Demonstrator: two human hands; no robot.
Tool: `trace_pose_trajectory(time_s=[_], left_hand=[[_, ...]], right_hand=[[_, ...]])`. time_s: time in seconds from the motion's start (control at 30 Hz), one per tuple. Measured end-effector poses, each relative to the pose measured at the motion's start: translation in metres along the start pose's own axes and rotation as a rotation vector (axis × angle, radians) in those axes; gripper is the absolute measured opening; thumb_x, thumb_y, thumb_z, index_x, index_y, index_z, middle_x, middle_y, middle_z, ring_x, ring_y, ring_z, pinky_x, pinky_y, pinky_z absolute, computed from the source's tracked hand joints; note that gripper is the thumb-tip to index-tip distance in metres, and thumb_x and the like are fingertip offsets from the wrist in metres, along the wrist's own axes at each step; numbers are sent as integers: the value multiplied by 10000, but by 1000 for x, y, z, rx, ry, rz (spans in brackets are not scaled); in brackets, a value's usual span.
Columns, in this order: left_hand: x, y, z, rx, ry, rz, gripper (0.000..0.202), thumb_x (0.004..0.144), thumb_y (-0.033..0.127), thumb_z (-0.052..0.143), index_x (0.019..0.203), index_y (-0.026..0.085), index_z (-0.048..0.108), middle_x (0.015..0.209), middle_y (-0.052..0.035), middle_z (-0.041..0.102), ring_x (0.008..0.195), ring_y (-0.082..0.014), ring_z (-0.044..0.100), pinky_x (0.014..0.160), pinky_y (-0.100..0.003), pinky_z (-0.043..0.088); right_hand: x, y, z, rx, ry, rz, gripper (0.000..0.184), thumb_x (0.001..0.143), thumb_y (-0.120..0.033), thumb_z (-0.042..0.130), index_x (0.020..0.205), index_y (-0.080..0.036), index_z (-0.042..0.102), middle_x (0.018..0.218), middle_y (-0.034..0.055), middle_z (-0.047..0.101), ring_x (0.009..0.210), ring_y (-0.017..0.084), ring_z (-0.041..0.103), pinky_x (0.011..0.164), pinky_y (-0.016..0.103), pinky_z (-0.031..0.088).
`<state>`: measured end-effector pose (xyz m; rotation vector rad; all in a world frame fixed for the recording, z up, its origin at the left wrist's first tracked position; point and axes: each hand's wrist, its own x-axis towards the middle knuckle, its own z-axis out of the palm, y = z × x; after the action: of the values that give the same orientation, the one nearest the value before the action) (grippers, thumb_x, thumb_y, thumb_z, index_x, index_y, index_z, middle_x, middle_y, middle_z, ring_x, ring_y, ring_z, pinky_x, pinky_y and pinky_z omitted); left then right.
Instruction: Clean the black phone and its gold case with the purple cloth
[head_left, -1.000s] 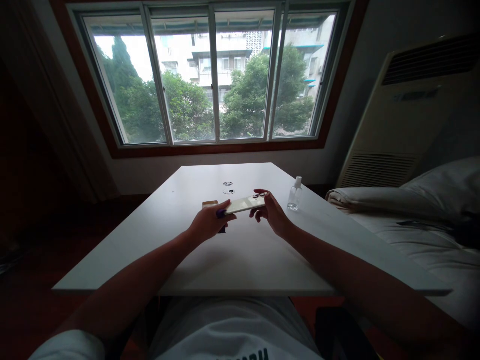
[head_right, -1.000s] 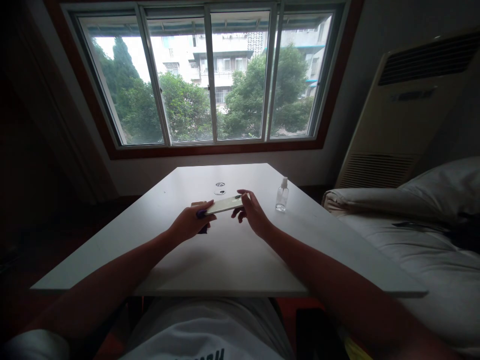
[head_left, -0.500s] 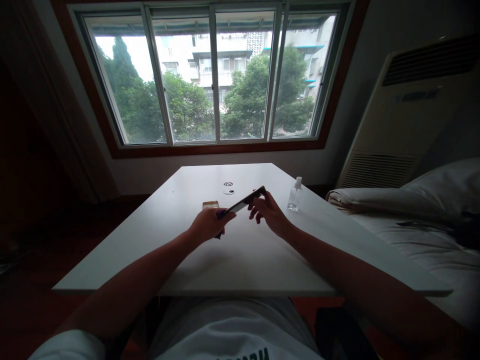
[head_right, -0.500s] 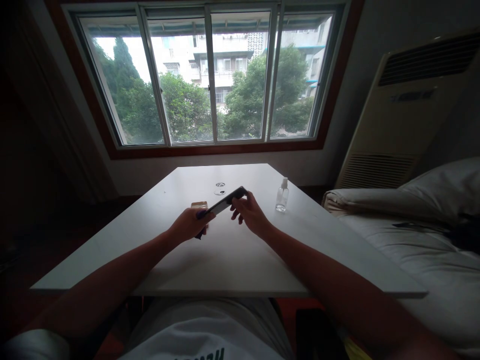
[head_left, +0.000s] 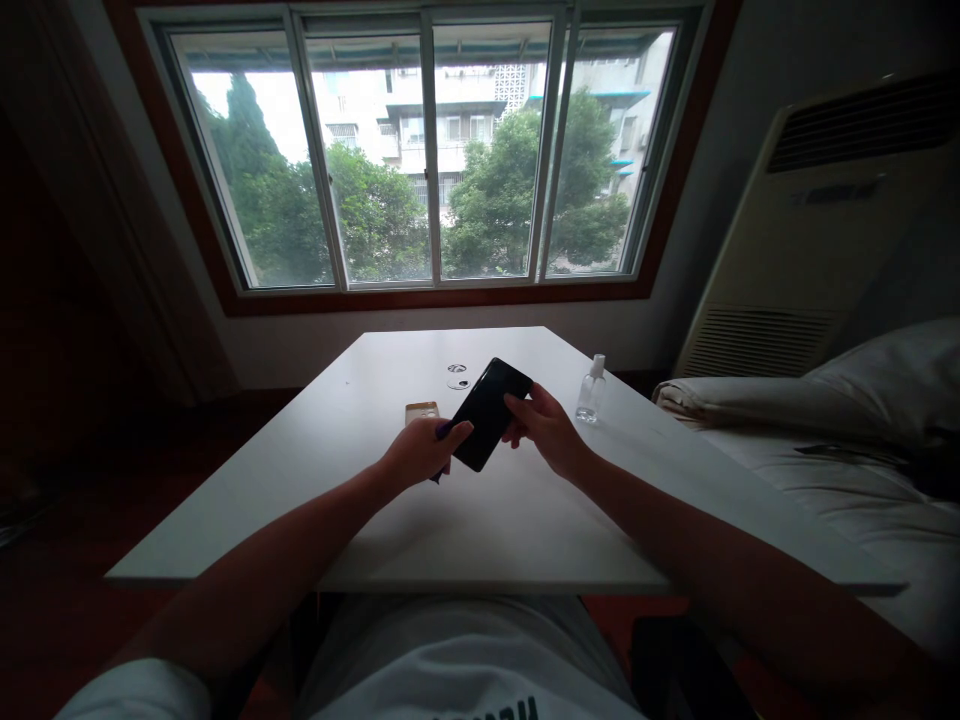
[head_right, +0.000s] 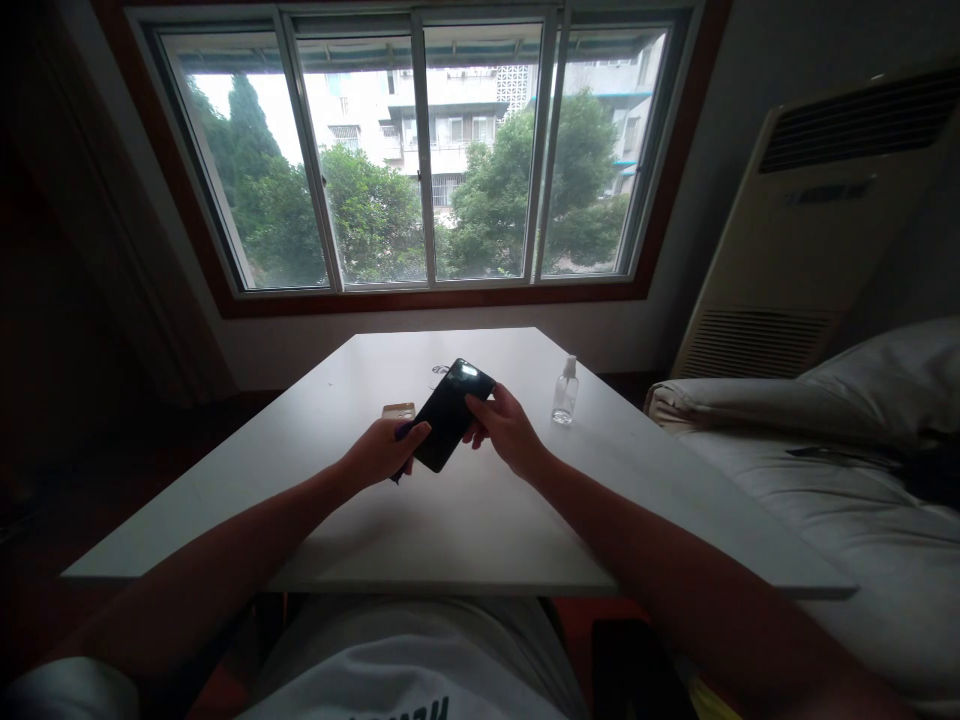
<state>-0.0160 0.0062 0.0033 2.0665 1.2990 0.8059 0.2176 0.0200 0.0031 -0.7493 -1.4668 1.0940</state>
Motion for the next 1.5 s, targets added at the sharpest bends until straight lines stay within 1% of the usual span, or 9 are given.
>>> trace_pose_trajectory(time_s=[0.27, 0.43, 0.57, 0.8, 0.9, 1.0, 1.13, 1.3, 1.5], left_hand=[[1, -5, 7, -130, 14, 148, 553, 962, 632, 420, 1197, 163, 595, 869, -81, 683, 698, -175, 652, 578, -260, 499], [2, -4, 9, -166, 17, 248, 658, 968, 575, 473, 1495, 199, 356, 1126, -127, 658, 919, -240, 661, 770, -371, 539], [1, -1, 6, -111, 96, 227, 732, 971, 567, 471, 1567, 214, 236, 1166, -135, 636, 960, -258, 645, 839, -427, 521], [-4, 5, 4, -32, 153, 254, 776, 966, 551, 492, 1601, 255, 156, 1203, -132, 612, 1052, -279, 618, 917, -472, 498], [-6, 11, 4, 35, 165, 331, 717, 991, 515, 456, 1600, 269, 169, 1425, -157, 485, 1264, -308, 515, 1033, -506, 439], [-8, 16, 6, 143, 154, 384, 659, 1017, 500, 390, 1601, 279, 182, 1643, -119, 158, 1486, -323, 239, 1160, -522, 310], [-12, 21, 8, 348, 48, 406, 757, 994, 579, 386, 1615, 266, 87, 1664, -81, -74, 1531, -348, 2, 1192, -580, 214], [-15, 27, 10, 573, -4, 675, 948, 890, 705, 494, 1606, 180, 163, 1658, -116, 37, 1531, -337, -22, 1234, -564, 21], [-16, 34, 7, 529, 70, 887, 766, 927, 619, 528, 1533, 186, 348, 1538, -114, 424, 1456, -269, 340, 1248, -503, 97]], right_hand=[[-3, 0, 7, 60, -26, 60, 470, 871, -472, 685, 1190, -183, 496, 695, 0, 669, 505, 156, 627, 452, 262, 518], [-9, 8, 16, 42, -175, 64, 452, 877, -468, 680, 1150, -165, 486, 610, -18, 646, 428, 157, 597, 387, 239, 470], [-15, 10, 24, 53, -290, 81, 510, 886, -464, 673, 1228, -147, 465, 580, -10, 651, 446, 173, 620, 398, 238, 483], [-18, 2, 24, 50, -315, 83, 515, 896, -454, 662, 1259, -133, 490, 578, -7, 650, 437, 160, 611, 403, 227, 483], [-17, 2, 23, 52, -317, 84, 482, 903, -456, 652, 1229, -131, 508, 611, 3, 659, 440, 153, 609, 397, 226, 482], [-16, 6, 22, 66, -320, 110, 489, 901, -461, 652, 1229, -129, 504, 642, 10, 669, 439, 148, 608, 394, 227, 485], [-14, 11, 23, 94, -317, 149, 517, 881, -472, 671, 1228, -132, 497, 631, 5, 663, 427, 153, 600, 387, 234, 477], [-11, 16, 22, 148, -236, 197, 390, 897, -431, 640, 1115, -121, 548, 594, 6, 636, 422, 140, 575, 391, 221, 446], [-10, 22, 19, 226, -230, 227, 269, 857, -268, 613, 1078, -117, 585, 633, 8, 629, 465, 134, 571, 437, 241, 461]])
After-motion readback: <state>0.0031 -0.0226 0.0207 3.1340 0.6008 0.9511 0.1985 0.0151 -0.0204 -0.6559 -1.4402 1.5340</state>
